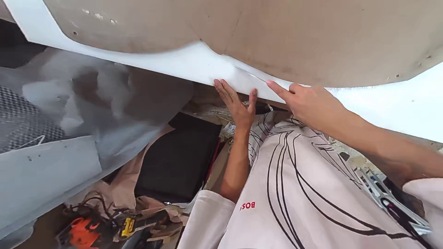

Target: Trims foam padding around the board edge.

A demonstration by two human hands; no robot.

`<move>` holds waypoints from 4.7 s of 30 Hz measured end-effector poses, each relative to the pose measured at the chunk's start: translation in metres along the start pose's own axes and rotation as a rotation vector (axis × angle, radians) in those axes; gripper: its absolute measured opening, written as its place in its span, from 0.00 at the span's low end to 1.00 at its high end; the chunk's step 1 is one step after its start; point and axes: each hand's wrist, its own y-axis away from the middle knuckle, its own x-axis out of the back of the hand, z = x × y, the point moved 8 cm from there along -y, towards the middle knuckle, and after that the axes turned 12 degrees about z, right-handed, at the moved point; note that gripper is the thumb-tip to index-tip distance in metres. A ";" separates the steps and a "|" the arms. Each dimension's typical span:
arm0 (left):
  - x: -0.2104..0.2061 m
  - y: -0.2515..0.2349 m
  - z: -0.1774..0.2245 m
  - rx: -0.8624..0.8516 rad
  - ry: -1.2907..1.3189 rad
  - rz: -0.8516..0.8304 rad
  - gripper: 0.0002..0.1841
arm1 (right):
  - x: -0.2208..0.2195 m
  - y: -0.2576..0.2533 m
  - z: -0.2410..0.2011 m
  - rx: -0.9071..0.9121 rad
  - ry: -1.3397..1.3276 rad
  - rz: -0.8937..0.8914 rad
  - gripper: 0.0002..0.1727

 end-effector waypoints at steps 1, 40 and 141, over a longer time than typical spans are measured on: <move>-0.002 0.000 0.000 0.010 0.004 0.006 0.58 | 0.001 -0.003 0.001 0.003 0.009 -0.005 0.39; 0.003 0.123 0.096 0.620 0.450 0.105 0.25 | -0.007 0.057 0.054 0.049 -0.017 -0.073 0.38; -0.172 0.310 0.257 1.011 0.593 -0.205 0.18 | 0.040 0.236 0.275 0.393 0.132 -0.130 0.36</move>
